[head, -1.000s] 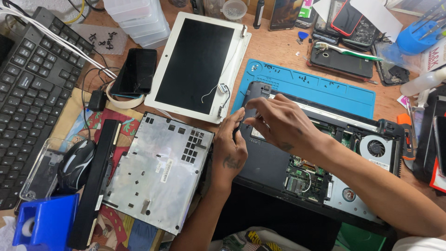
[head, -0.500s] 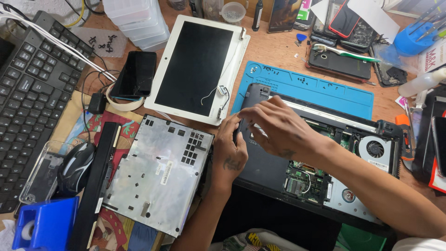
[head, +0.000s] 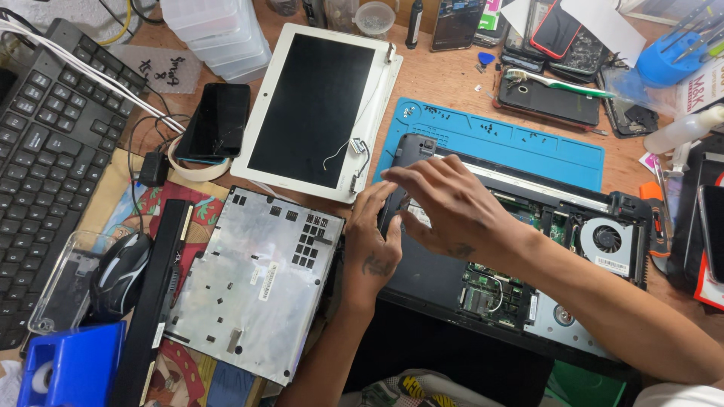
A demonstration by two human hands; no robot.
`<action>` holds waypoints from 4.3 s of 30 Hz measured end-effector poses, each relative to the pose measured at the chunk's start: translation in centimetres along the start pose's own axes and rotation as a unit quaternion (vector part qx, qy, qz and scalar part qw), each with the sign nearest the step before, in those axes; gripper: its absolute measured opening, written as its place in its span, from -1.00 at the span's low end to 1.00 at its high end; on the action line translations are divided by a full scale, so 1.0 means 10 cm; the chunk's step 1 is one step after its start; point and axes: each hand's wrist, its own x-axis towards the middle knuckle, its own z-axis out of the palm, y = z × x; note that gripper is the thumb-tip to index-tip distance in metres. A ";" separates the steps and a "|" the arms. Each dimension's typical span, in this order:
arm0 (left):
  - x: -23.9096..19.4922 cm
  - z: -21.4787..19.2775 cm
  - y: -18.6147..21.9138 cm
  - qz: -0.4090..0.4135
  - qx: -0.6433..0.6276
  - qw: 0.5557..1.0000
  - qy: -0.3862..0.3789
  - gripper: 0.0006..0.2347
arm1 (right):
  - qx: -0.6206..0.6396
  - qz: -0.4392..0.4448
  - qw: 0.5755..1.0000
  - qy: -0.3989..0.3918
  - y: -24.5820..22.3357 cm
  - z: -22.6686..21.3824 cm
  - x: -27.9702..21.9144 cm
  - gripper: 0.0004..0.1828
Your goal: The person uses a screwdriver to remove screws from the bottom panel of a laptop. They then lift off the panel to expose the internal components, including the fan and heat sink, and disconnect a small cable.
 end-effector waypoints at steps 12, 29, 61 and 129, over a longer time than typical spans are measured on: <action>0.00 -0.01 0.02 0.003 0.004 1.000 -0.002 -0.59 | 0.039 0.028 0.999 0.003 -0.01 0.00 -0.02 -0.46; 0.00 -0.01 0.00 -0.003 -0.017 1.000 -0.001 -0.59 | 0.050 0.048 0.998 -0.004 -0.04 0.00 0.02 -0.53; -0.02 0.00 -0.04 0.017 -0.031 0.999 0.010 -0.62 | 0.177 0.092 0.980 -0.022 -0.02 -0.07 0.00 -0.28; -0.15 0.07 0.16 -0.026 -0.045 0.998 0.032 -0.82 | -0.023 0.512 0.856 -0.069 1.95 -0.56 -1.61 -0.78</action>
